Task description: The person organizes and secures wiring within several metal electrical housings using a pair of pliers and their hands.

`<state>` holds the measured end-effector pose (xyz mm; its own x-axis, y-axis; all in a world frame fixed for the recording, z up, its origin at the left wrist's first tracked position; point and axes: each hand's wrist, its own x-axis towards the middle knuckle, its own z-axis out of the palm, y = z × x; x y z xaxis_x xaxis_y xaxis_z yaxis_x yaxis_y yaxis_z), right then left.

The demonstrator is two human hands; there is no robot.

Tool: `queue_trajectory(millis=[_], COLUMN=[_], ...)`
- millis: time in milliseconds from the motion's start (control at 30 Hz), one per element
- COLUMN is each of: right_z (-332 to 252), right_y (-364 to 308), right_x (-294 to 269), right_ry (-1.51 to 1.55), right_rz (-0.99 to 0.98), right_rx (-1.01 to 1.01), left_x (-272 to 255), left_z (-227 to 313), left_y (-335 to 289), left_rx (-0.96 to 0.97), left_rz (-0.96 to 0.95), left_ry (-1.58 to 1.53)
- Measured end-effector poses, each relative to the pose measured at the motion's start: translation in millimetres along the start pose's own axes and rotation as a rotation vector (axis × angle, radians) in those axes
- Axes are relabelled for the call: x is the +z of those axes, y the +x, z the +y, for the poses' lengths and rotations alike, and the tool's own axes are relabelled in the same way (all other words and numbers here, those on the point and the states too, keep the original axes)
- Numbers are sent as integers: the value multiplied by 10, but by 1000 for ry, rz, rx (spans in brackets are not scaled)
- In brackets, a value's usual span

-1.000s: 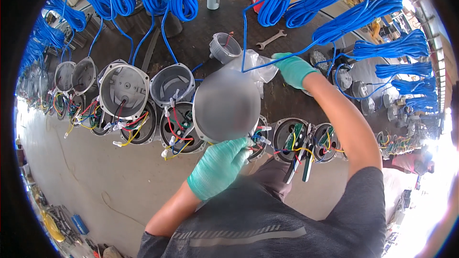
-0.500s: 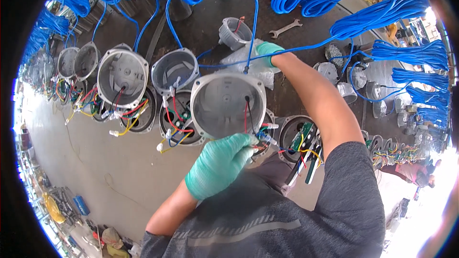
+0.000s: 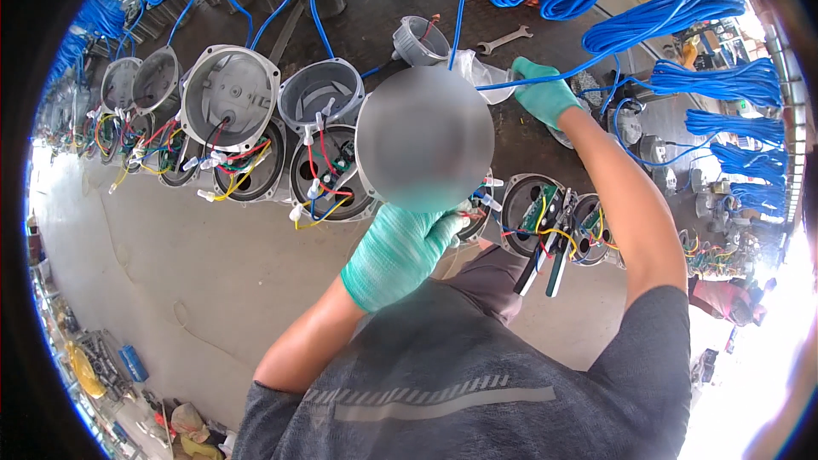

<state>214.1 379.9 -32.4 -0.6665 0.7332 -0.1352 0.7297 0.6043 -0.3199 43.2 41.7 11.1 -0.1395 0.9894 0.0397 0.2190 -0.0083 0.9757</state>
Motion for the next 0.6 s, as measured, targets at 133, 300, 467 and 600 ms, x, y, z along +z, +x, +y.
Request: queue_trajectory(millis=[133, 300, 467, 600], right_z=[32, -520, -1102, -1430], right_y=[-735, -1593, -2403, -2571], right_x=[-410, -805, -674, -276], right_ry=[53, 703, 1509, 1824], right_rz=[32, 85, 15, -19], right_rx=[153, 348, 218, 330], left_x=[67, 103, 159, 213], left_z=[-206, -312, -556, -568], left_y=[9, 19, 80, 76], left_rx=[149, 181, 529, 489], left_rz=[34, 35, 86, 107], left_ry=[73, 170, 355, 369])
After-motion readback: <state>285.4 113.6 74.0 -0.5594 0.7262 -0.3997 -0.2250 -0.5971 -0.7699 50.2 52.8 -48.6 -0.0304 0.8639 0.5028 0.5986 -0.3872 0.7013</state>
